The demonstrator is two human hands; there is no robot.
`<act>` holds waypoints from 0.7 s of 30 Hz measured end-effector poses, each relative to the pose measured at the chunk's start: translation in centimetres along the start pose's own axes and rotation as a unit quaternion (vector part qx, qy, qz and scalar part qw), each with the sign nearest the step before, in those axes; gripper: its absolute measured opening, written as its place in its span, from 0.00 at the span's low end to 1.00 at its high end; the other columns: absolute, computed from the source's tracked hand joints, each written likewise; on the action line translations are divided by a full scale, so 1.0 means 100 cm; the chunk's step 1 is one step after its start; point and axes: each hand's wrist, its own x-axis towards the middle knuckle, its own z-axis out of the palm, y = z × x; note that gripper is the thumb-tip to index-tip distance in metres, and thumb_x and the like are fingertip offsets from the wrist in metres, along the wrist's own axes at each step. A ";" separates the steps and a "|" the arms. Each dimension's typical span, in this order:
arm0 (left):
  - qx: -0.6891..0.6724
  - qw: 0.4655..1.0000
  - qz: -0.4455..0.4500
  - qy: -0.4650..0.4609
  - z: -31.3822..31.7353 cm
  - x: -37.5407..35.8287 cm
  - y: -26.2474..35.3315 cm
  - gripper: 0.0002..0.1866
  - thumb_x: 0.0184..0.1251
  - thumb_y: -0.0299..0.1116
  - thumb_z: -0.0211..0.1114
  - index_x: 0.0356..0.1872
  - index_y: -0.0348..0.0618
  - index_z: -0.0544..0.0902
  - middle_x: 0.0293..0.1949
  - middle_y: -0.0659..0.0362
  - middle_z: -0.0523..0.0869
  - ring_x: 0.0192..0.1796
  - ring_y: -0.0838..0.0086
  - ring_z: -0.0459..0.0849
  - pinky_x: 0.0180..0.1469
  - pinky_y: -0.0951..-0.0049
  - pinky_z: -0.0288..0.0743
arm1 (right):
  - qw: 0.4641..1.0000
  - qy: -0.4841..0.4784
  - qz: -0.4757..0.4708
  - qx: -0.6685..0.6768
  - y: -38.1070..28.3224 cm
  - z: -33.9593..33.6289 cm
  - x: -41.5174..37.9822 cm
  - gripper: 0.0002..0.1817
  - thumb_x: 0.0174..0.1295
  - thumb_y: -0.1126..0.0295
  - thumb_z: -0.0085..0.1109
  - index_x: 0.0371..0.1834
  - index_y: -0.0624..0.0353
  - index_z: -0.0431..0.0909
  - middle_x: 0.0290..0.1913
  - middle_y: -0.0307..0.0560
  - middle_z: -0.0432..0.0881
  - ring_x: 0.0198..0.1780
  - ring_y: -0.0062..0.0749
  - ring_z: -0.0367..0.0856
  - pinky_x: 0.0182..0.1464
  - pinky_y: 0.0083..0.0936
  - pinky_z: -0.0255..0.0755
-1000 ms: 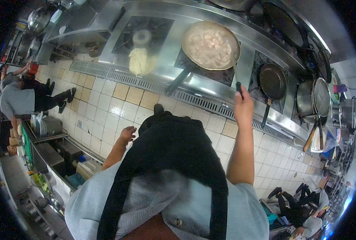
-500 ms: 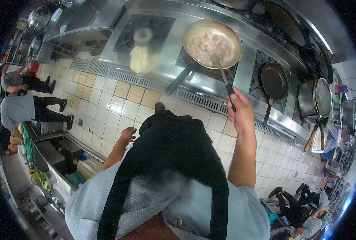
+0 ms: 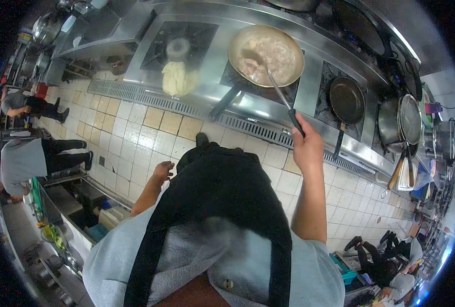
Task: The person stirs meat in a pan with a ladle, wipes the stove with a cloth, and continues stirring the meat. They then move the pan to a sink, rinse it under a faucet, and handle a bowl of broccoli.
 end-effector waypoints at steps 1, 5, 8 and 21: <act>0.002 1.000 -0.008 0.006 0.002 -0.005 0.008 0.26 0.61 0.41 0.59 0.59 0.42 0.70 0.51 0.55 0.77 0.38 0.66 0.80 0.34 0.66 0.75 | 1.000 0.000 0.000 0.000 0.007 0.006 0.002 0.20 0.59 0.72 0.52 0.57 0.55 0.72 0.43 0.54 0.81 0.44 0.42 0.80 0.49 0.29 0.70; 0.005 1.000 -0.009 0.015 0.003 -0.017 0.020 0.22 0.64 0.36 0.57 0.58 0.41 0.70 0.52 0.57 0.76 0.34 0.69 0.80 0.26 0.72 0.75 | 0.997 0.010 0.052 -0.064 0.008 0.016 0.008 0.20 0.60 0.72 0.51 0.58 0.58 0.71 0.47 0.56 0.79 0.47 0.34 0.78 0.51 0.23 0.67; 0.038 0.996 0.078 0.010 -0.006 0.020 -0.027 0.23 0.60 0.44 0.59 0.52 0.39 0.74 0.40 0.57 0.81 0.37 0.66 0.80 0.37 0.66 0.73 | 0.996 0.042 0.039 -0.063 0.000 0.012 0.006 0.19 0.60 0.72 0.51 0.56 0.56 0.73 0.46 0.58 0.79 0.47 0.43 0.78 0.51 0.29 0.68; 0.148 0.987 0.061 -0.024 -0.047 0.034 0.006 0.18 0.61 0.38 0.58 0.52 0.46 0.76 0.47 0.54 0.81 0.42 0.62 0.81 0.45 0.61 0.74 | 0.992 0.054 0.030 -0.114 -0.029 0.036 -0.008 0.20 0.58 0.71 0.53 0.55 0.51 0.74 0.45 0.57 0.78 0.49 0.50 0.76 0.52 0.35 0.68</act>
